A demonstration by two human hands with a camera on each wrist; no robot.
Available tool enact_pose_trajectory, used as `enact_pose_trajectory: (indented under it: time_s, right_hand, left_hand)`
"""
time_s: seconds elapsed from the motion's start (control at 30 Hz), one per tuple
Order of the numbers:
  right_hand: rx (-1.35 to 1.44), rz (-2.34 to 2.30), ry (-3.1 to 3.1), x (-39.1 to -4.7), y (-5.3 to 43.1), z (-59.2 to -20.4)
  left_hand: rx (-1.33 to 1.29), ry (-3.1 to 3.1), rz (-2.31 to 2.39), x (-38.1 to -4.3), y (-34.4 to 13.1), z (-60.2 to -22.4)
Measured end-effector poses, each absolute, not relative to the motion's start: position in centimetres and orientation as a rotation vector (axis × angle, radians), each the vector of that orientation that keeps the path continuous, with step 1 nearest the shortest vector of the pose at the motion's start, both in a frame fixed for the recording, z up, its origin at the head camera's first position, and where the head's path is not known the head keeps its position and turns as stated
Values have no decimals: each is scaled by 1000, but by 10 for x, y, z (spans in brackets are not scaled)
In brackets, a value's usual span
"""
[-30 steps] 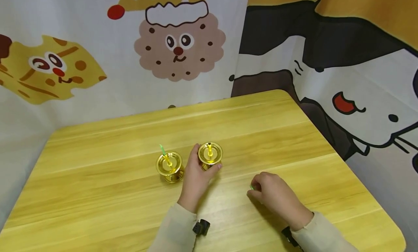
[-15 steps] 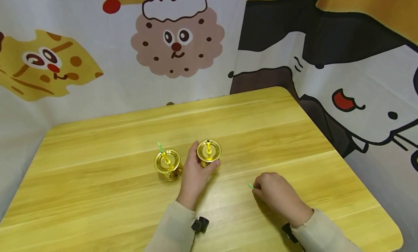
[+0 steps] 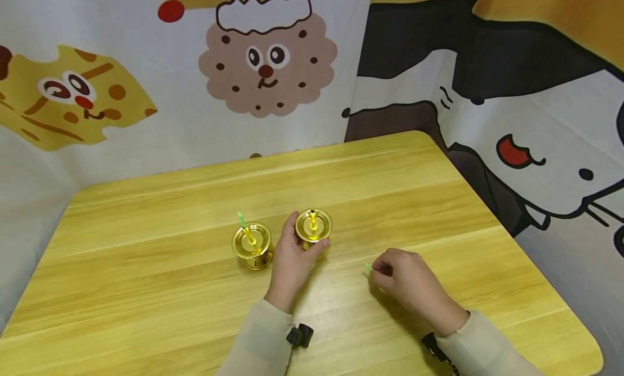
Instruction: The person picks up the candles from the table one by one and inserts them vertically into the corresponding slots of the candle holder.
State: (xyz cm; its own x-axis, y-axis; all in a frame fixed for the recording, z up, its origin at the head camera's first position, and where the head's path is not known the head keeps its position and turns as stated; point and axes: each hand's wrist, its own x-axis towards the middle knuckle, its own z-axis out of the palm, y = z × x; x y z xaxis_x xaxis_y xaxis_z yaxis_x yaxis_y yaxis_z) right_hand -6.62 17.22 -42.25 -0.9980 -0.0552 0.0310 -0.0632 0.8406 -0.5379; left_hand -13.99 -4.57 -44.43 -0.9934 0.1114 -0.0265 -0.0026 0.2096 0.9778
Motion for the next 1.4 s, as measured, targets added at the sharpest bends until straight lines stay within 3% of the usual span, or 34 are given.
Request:
enact_pose_trajectory:
  time_s: [0.67,1.4]
  right_hand:
    - [143,1344,-2467,-84,138,-414]
    - [74,1522,-2311,-131,97,-391]
  left_hand:
    - [158,2380,1963,-141,-49,-449]
    - [167,2385,1942,-143,-53,-449]
